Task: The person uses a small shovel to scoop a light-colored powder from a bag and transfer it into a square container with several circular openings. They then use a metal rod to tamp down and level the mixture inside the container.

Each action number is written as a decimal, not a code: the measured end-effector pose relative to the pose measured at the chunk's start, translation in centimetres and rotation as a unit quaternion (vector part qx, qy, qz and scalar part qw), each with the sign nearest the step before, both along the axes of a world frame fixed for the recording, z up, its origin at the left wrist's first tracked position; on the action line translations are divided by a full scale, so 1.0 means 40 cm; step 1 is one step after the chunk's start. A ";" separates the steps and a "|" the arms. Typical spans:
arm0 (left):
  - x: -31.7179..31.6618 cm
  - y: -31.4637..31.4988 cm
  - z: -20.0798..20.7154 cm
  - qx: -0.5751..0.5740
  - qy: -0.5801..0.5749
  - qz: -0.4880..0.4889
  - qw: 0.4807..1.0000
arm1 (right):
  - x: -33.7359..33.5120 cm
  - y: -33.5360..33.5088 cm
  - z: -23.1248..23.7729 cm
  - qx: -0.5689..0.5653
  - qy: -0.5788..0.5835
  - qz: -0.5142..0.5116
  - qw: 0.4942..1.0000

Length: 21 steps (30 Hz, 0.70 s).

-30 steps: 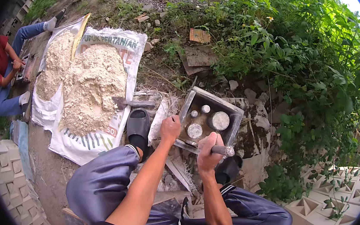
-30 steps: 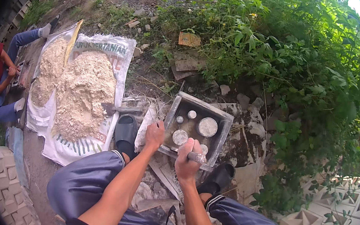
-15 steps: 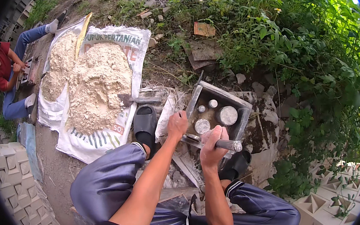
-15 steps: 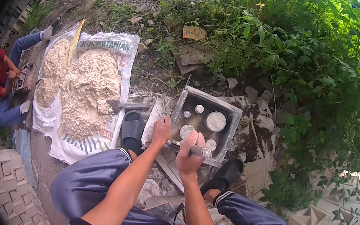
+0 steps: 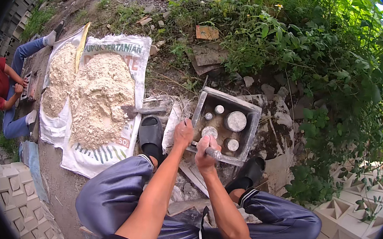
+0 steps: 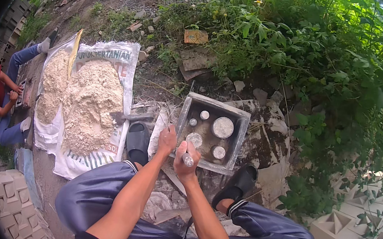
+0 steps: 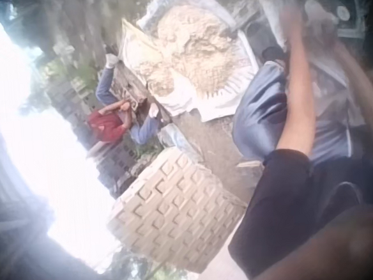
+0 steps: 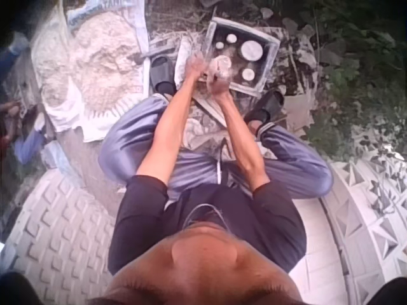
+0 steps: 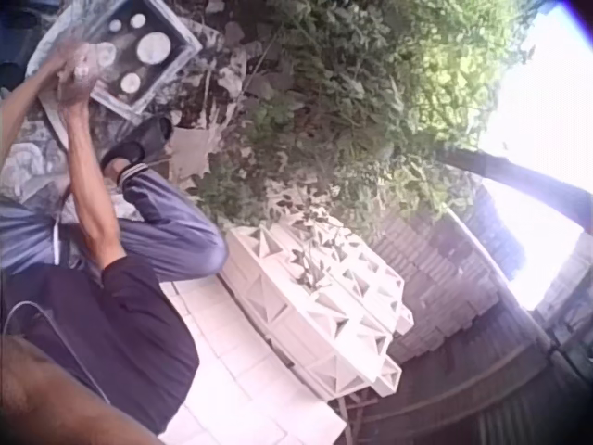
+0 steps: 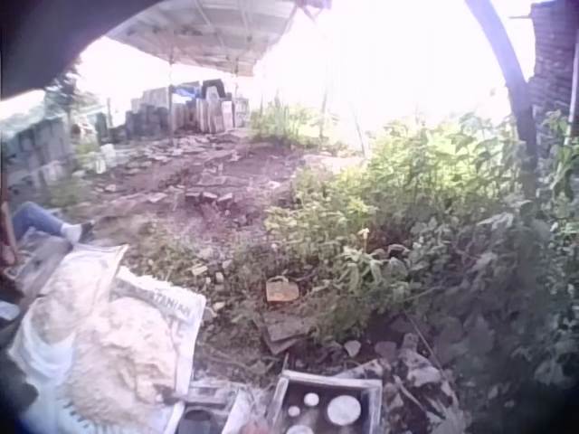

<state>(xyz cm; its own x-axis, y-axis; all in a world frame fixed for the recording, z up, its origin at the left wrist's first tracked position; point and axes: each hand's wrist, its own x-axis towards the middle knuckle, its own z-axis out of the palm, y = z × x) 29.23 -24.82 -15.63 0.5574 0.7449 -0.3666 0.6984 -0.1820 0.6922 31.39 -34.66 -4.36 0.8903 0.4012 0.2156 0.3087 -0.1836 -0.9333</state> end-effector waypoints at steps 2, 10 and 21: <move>0.000 0.003 0.015 0.011 -0.006 -0.013 1.000 | 0.016 -0.006 0.008 -0.003 0.000 0.024 1.000; 0.010 -0.010 0.037 0.022 -0.024 -0.008 0.999 | 0.062 -0.131 0.073 0.090 0.102 -0.091 0.986; 0.001 0.005 0.033 0.045 0.012 0.009 0.999 | 0.115 -0.219 0.179 0.192 0.154 -0.154 0.957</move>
